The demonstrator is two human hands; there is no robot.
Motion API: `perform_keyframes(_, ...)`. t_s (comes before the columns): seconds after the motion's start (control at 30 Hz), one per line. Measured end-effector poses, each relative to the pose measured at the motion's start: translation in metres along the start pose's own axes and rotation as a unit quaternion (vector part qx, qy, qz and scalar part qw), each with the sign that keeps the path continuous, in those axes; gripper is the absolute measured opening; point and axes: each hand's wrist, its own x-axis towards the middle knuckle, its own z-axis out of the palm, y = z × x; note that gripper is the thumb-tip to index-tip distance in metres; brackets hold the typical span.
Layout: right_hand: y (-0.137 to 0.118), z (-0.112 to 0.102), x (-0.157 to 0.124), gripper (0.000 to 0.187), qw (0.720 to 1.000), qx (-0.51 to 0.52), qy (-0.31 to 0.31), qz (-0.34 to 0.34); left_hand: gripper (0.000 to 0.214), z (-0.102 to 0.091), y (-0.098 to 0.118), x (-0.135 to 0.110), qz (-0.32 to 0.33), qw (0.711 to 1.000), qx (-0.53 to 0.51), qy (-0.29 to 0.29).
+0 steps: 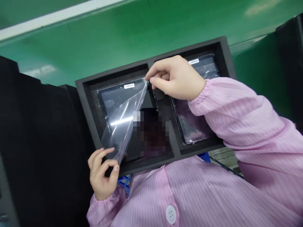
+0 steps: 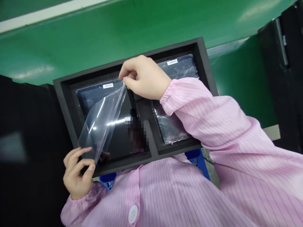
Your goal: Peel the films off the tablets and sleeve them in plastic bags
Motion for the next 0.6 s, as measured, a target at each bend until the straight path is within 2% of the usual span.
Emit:
perform_keyframes(0.13, 0.005, -0.001, 0.004, 0.003, 0.998, 0.051, 0.020, 0.024, 0.015, -0.003, -0.001, 0.002, 0.009, 0.999, -0.007, -0.031)
perform_keyframes(0.27, 0.007, -0.006, 0.008, 0.006, 0.995, 0.073, 0.056, 0.042, 0.016, -0.005, -0.005, 0.002, 0.013, 0.998, -0.036, -0.040)
perform_keyframes(0.5, 0.002, -0.006, 0.009, 0.009, 0.992, 0.113, -0.005, 0.056, 0.020, -0.007, -0.002, 0.009, 0.025, 0.997, -0.044, -0.056)
perform_keyframes(0.6, 0.006, -0.010, 0.017, 0.013, 0.987, 0.142, 0.055, 0.059, 0.021, -0.008, -0.006, 0.009, 0.045, 0.997, -0.040, -0.053)
